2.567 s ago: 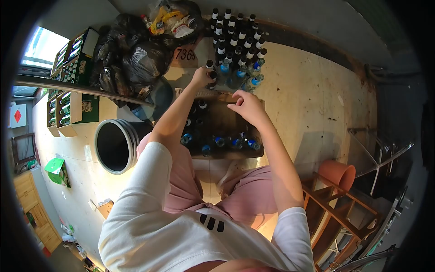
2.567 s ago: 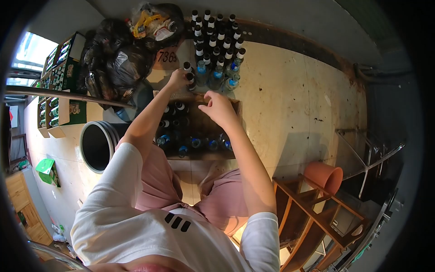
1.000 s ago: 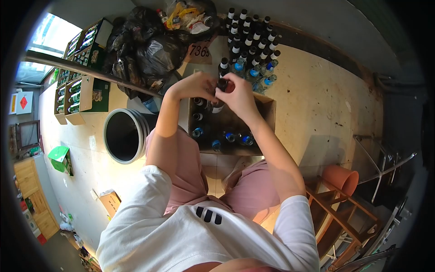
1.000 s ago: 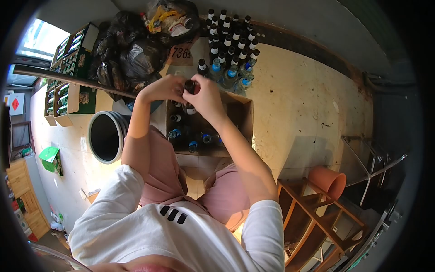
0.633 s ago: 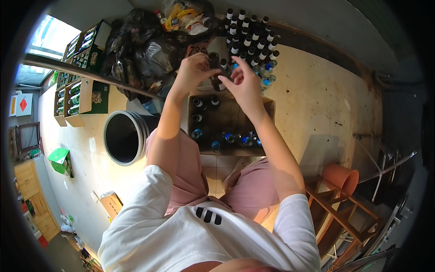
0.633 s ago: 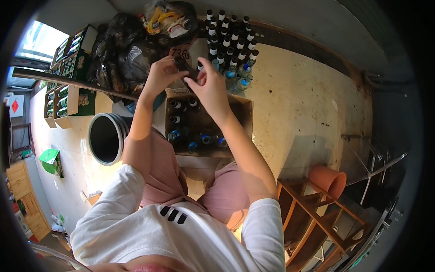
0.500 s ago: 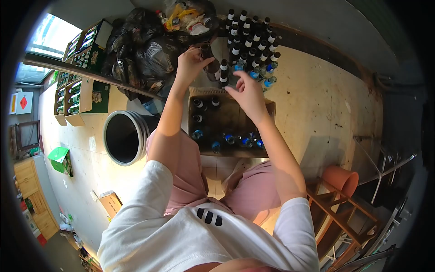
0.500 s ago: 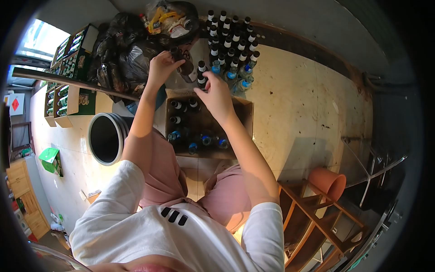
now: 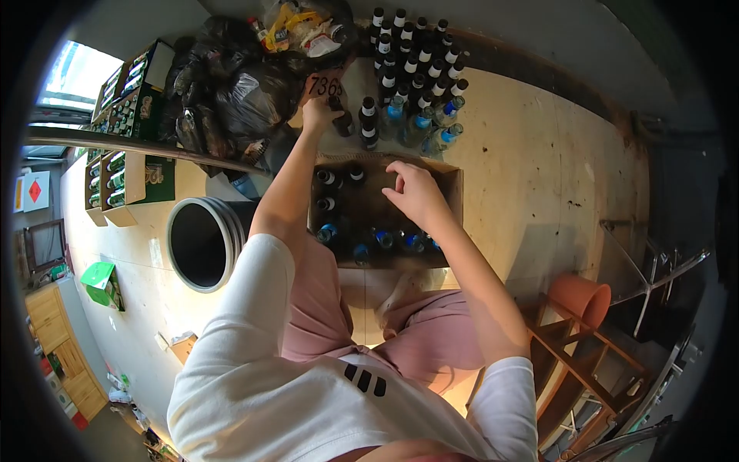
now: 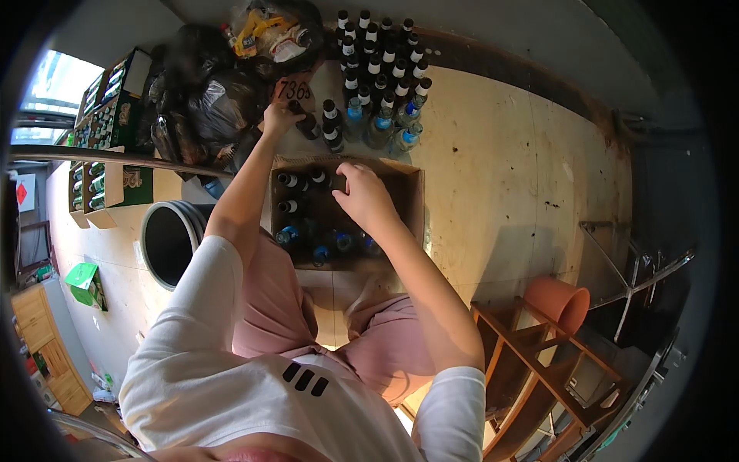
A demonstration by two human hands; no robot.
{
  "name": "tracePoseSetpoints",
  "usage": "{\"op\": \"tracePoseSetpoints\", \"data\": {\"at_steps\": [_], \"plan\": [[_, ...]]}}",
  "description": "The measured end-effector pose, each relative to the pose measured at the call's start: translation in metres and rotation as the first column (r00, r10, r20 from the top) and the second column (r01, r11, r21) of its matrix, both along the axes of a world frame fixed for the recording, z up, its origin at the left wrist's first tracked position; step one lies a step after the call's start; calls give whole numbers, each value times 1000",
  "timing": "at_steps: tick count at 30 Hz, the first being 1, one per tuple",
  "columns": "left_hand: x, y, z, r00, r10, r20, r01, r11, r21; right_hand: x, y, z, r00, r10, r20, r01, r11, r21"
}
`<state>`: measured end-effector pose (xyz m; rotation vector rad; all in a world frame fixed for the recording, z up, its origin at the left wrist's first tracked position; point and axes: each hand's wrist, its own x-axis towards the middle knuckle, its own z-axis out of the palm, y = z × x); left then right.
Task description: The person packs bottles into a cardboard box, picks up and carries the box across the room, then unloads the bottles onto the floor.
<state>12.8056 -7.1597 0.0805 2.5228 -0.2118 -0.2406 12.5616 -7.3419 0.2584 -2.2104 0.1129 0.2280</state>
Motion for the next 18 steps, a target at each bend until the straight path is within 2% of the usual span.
{"op": "tracePoseSetpoints", "data": {"at_steps": [6, 16, 18], "plan": [[0, -3, -11, 993, -112, 31, 112, 994, 18, -7, -1, -1, 993, 44, -114, -44, 999, 6], [-1, -8, -23, 987, -163, 3, 163, 987, -2, -13, -1, -4, 987, 49, -153, -48, 999, 12], [-1, -9, -24, 985, -165, 47, 167, 985, -43, -13, 1, -9, 987, 62, -151, -63, 998, -2]]}}
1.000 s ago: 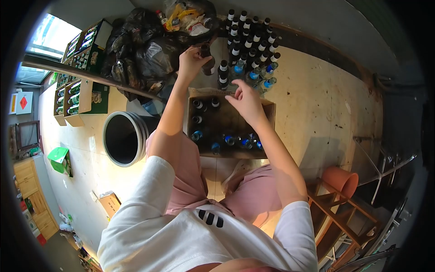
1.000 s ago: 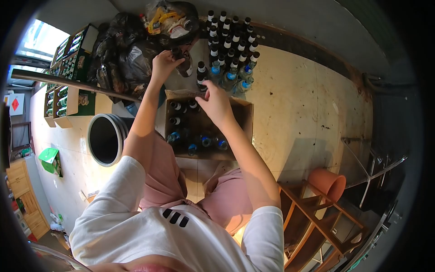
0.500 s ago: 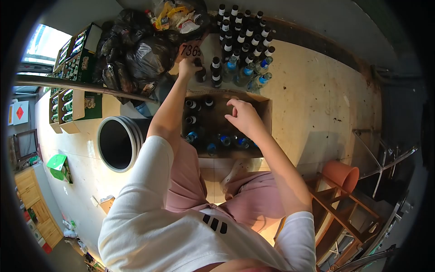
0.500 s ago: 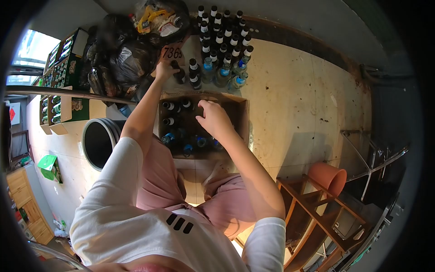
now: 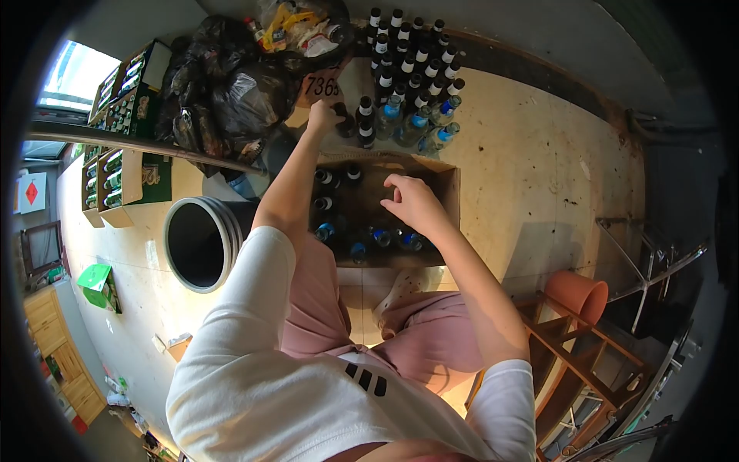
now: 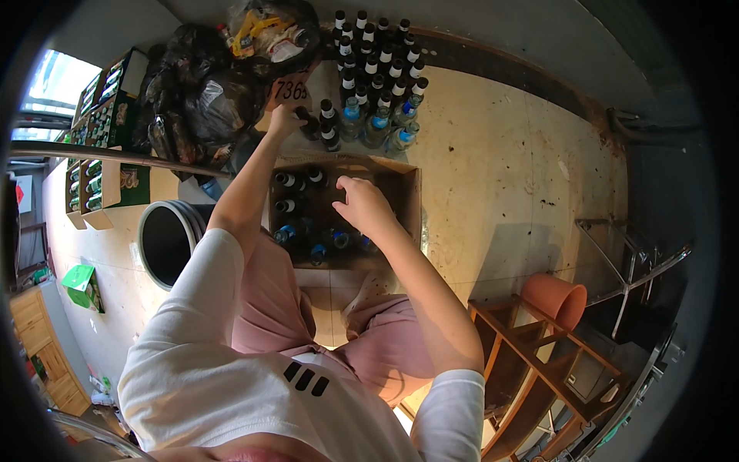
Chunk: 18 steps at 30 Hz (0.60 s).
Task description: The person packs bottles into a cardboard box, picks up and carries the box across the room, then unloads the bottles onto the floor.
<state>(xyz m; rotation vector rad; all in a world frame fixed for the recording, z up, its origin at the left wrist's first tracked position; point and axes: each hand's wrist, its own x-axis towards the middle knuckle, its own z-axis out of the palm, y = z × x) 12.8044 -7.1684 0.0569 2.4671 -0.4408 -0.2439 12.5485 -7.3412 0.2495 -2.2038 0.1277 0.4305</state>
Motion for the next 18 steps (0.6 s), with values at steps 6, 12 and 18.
{"op": "tracePoseSetpoints", "data": {"at_steps": [6, 12, 18], "plan": [[-21, 10, 84, 990, -140, -24, 142, 976, 163, 14, 7, -28, 997, -8, 72, 13, 998, -60], [-103, 25, 150, 989, -19, 149, 7, 997, 81, 42, 48, -87, 985, -146, 94, 156, 982, -107], [-117, 42, 164, 999, -49, -20, 51, 987, 155, 56, 62, -116, 961, 47, 272, 40, 952, -304]]}}
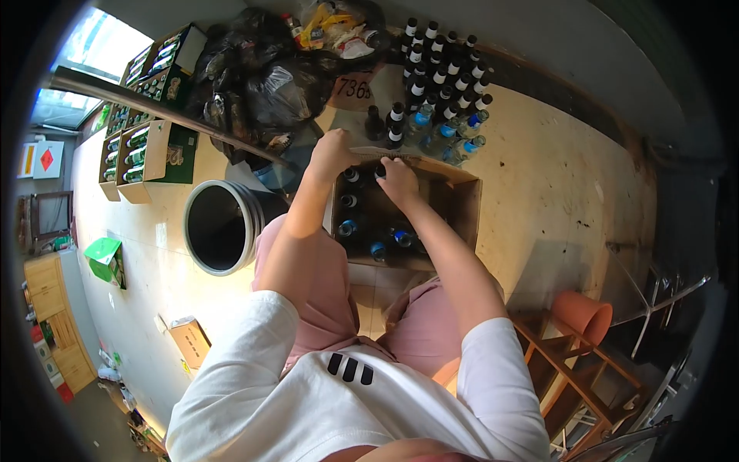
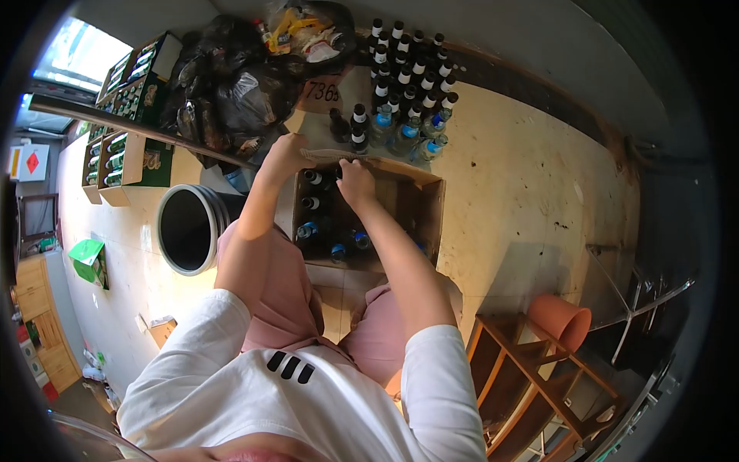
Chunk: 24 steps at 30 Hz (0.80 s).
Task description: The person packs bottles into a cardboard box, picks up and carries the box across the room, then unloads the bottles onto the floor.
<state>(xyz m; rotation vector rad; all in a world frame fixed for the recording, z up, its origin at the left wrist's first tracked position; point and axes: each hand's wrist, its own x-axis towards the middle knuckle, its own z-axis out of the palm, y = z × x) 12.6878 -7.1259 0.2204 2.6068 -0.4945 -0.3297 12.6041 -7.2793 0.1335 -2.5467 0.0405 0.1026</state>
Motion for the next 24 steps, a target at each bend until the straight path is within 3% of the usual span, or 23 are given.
{"op": "tracePoseSetpoints", "data": {"at_steps": [2, 6, 9, 11, 15, 18, 20, 21, 23, 24], "plan": [[-1, 5, 7, 994, -8, -112, -2, 996, -85, 2, 1, 2, 999, -13, -40, 12, 1000, -25], [4, 16, -1, 991, -63, -117, 65, 998, 15, -7, 6, 3, 998, -5, 63, 5, 1000, 2], [8, 21, -14, 994, -76, -77, 74, 997, -32, -12, 8, 7, 999, -20, 39, 20, 1000, -10], [9, 22, -17, 984, -57, -171, 41, 994, -97, -15, 4, 2, 998, -13, 65, 13, 1000, -2], [12, 17, -21, 972, -138, -188, 118, 987, -112, -19, -6, 8, 988, 6, 153, -16, 998, 66], [8, 10, -14, 941, -246, -233, 191, 954, -233, -14, -11, 51, 995, 12, 95, -26, 988, 150], [5, 0, 10, 841, -437, -317, 348, 888, -301, -11, -17, 86, 997, 5, 80, -20, 983, 183], [2, -6, 17, 841, -435, -321, 343, 888, -305, -11, -21, 105, 993, -5, 114, -20, 975, 221], [-2, -20, 30, 864, -470, -180, 307, 776, -552, -9, -24, 137, 989, -13, 146, -25, 966, 256], [-2, -23, 37, 865, -470, -179, 306, 775, -553, -9, -25, 151, 975, -30, 221, -35, 958, 285]]}}
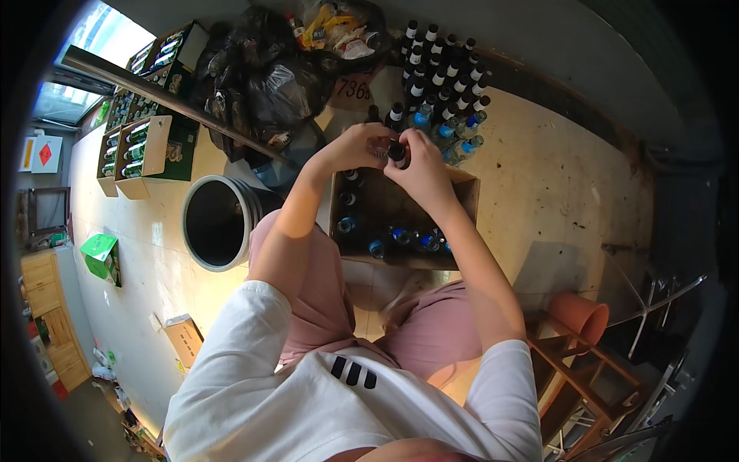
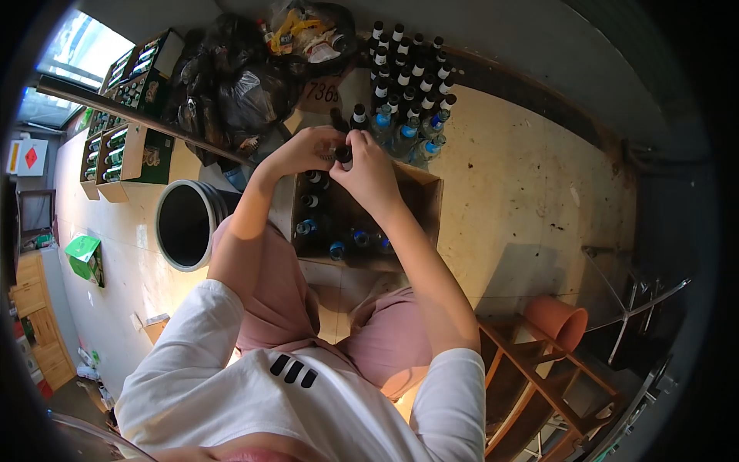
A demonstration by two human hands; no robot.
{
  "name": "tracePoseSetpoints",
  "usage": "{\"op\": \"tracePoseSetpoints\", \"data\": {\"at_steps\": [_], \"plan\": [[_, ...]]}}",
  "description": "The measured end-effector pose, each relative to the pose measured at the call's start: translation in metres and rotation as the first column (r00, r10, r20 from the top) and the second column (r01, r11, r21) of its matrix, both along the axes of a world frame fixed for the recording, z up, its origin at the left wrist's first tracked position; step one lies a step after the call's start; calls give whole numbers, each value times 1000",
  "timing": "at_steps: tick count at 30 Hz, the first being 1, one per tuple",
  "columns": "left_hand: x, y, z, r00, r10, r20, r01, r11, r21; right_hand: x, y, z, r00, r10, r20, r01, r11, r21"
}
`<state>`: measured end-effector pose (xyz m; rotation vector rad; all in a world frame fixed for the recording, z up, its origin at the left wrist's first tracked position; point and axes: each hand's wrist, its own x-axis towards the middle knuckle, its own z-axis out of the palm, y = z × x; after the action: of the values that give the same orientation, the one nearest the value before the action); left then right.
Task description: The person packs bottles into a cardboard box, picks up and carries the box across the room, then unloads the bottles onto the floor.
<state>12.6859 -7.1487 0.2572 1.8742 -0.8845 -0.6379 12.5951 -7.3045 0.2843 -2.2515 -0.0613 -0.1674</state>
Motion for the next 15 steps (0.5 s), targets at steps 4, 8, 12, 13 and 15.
{"op": "tracePoseSetpoints", "data": {"at_steps": [4, 8, 12, 13, 15], "plan": [[2, -7, 26, 997, -14, 76, 23, 993, -114, 4, -5, 42, 990, -4, 142, -11, 994, 104], [14, 5, 30, 937, 231, 263, -171, 958, -231, 3, -17, 63, 981, -47, 187, 27, 994, 108], [35, 17, 16, 866, 496, 69, -430, 806, -406, 2, -30, 32, 990, -111, 89, 107, 993, 48], [41, 21, 12, 834, 543, 93, -466, 785, -409, 2, -31, 27, 995, -91, 33, 89, 995, 48], [51, 22, 1, 800, 588, 116, -500, 762, -412, 1, -29, 17, 996, -84, 28, 82, 995, 55]]}}
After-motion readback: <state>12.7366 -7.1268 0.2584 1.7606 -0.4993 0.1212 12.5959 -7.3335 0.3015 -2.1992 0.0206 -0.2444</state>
